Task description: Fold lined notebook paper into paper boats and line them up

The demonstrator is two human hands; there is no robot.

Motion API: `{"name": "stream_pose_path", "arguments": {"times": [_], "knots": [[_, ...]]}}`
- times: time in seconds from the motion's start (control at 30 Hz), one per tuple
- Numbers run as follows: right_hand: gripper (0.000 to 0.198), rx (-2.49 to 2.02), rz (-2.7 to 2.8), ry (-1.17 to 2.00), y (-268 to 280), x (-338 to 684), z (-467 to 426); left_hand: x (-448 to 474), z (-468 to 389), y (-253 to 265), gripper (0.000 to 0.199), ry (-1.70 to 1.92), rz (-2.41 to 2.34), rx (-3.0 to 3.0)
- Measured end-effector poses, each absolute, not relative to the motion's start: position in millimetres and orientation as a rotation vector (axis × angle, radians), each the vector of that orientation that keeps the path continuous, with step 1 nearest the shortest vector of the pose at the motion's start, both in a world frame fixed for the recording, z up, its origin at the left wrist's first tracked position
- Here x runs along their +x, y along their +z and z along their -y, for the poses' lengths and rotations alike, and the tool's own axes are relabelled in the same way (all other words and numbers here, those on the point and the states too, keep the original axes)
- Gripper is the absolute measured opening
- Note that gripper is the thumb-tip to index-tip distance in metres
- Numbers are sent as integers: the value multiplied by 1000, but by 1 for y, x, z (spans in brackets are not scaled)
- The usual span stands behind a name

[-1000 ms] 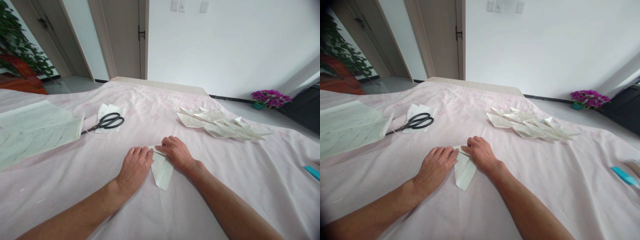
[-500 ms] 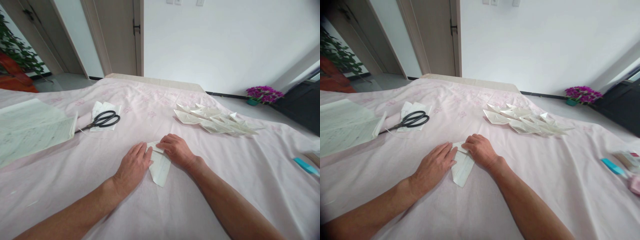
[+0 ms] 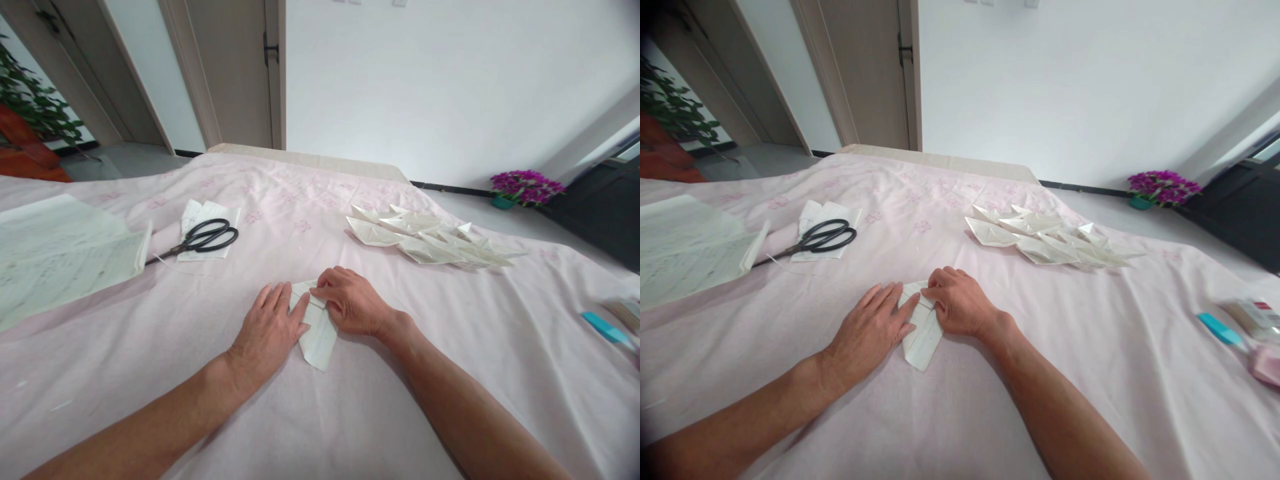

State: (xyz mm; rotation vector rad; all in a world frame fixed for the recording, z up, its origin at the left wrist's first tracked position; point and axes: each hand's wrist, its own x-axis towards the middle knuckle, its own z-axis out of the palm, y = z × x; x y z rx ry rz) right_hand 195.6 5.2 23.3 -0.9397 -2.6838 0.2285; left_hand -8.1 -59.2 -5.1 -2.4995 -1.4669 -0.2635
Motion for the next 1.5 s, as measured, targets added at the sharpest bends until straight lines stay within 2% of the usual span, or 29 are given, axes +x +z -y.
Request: {"name": "stream_pose_path", "arguments": {"times": [0.37,0.5,0.77,1.03,1.27,1.5], "knots": [[46,-928,2714,420,36,199,-7,-7,60,-5,50,-209,1419,-2490],[39,-1025,2648,488,34,196,-7,-7,57,-7,50,-193,1362,-2523],[25,-1320,2704,11,20,172,7,-8,56,-5,53,-171,1314,-2560],[43,-1565,2710,-262,21,180,14,-16,55,-2,53,-155,1324,-2620],[48,-1718,2687,-332,22,195,8,-23,49,3,47,-210,1290,-2666],[43,-1739,2539,-123,39,206,7,-15,49,16,41,-166,1341,-2653]]}}
